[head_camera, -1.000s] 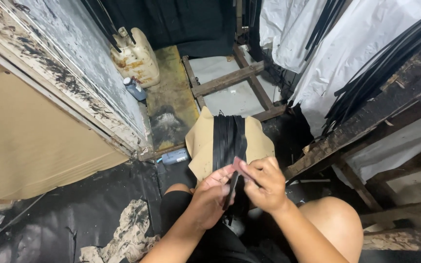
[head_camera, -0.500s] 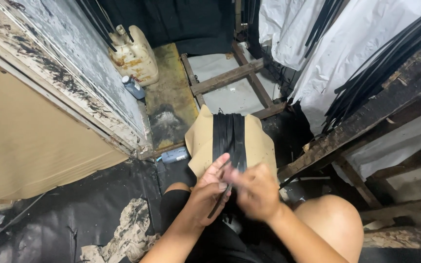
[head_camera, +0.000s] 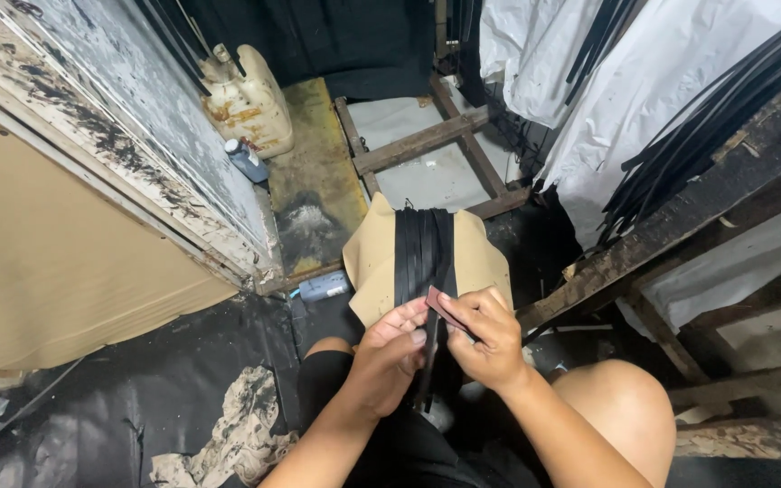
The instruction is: Sanding the edges of leather strips to smooth them.
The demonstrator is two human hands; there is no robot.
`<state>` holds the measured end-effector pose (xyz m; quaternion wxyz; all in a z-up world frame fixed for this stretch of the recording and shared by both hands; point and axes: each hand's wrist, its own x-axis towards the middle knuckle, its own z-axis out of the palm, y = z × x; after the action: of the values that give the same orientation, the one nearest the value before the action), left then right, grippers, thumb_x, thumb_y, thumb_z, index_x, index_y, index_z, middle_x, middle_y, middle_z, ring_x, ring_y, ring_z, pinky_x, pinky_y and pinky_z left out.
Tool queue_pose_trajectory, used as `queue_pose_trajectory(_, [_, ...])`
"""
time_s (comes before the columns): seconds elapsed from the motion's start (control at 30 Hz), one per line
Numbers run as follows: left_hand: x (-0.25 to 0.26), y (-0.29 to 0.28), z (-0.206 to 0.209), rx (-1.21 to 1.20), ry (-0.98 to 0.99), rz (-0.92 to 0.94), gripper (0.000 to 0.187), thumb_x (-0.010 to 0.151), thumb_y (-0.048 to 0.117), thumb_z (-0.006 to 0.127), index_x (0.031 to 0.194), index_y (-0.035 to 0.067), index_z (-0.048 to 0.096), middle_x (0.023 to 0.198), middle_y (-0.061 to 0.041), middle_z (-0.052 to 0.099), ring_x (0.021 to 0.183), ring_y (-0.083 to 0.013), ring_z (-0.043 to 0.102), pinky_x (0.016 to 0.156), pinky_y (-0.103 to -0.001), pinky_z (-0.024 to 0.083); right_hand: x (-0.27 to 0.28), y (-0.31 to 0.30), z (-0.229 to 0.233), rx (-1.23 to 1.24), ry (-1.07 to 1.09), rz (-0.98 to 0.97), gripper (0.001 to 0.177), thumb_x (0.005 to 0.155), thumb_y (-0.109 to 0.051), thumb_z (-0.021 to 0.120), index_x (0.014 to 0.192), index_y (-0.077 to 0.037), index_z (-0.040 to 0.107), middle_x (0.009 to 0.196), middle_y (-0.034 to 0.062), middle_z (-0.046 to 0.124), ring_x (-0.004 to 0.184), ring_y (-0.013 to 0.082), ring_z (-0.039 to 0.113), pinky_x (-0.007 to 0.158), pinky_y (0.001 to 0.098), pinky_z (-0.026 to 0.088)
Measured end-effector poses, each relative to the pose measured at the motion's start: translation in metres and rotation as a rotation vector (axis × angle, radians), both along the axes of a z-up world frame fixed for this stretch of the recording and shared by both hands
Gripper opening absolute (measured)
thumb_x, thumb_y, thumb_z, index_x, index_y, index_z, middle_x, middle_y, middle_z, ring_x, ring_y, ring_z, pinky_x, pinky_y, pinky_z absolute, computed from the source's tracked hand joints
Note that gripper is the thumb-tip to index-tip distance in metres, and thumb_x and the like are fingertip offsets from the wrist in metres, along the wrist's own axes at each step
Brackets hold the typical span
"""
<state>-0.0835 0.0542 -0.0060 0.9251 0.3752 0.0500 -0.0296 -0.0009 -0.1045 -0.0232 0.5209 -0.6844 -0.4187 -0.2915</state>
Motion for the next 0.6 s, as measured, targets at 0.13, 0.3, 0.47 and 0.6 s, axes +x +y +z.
queue_pose_trajectory(0.13, [0.004, -0.001, -0.004, 0.044, 0.076, 0.036, 0.043, 0.090, 0.004, 0.068, 0.132, -0.004, 0.061, 0.107, -0.011, 0.071, 0.084, -0.0143, 0.066, 0.068, -0.024, 0.053, -0.004, 0.003, 0.003, 0.004, -0.008, 0.013, 0.044, 0.089, 0.003, 0.062, 0.131, -0.011, 0.066, 0.094, 0.0028, 0.071, 0.081, 0.0163, 0.061, 0.079, 0.0283, 0.049])
queue_pose_trajectory(0.3, [0.004, 0.000, 0.009, 0.036, 0.112, 0.011, 0.033, 0.094, 0.010, 0.068, 0.124, -0.002, 0.064, 0.094, -0.007, 0.070, 0.075, -0.0102, 0.065, 0.067, -0.020, 0.054, -0.004, 0.002, 0.001, 0.004, -0.006, 0.013, 0.046, 0.088, 0.003, 0.063, 0.131, -0.014, 0.066, 0.088, 0.0015, 0.066, 0.077, 0.0172, 0.057, 0.076, 0.0293, 0.047])
queue_pose_trajectory(0.47, [0.014, 0.004, -0.013, -0.008, 0.172, 0.068, 0.061, 0.082, -0.003, 0.057, 0.142, -0.001, 0.052, 0.128, -0.014, 0.059, 0.072, -0.0094, 0.061, 0.059, -0.019, 0.047, -0.024, 0.004, 0.021, -0.008, -0.075, 0.092, 0.041, 0.094, 0.000, 0.060, 0.132, -0.013, 0.063, 0.088, 0.0034, 0.063, 0.074, 0.0199, 0.054, 0.073, 0.0333, 0.045])
queue_pose_trajectory(0.6, [0.007, 0.006, -0.020, -0.079, 0.076, -0.012, 0.081, 0.079, 0.001, 0.065, 0.155, -0.002, 0.036, 0.140, -0.014, 0.059, 0.071, -0.0080, 0.058, 0.064, -0.018, 0.045, -0.014, 0.003, 0.019, -0.044, -0.197, 0.044, 0.051, 0.090, 0.014, 0.060, 0.131, -0.015, 0.066, 0.081, -0.0045, 0.061, 0.069, 0.0133, 0.053, 0.070, 0.0320, 0.039])
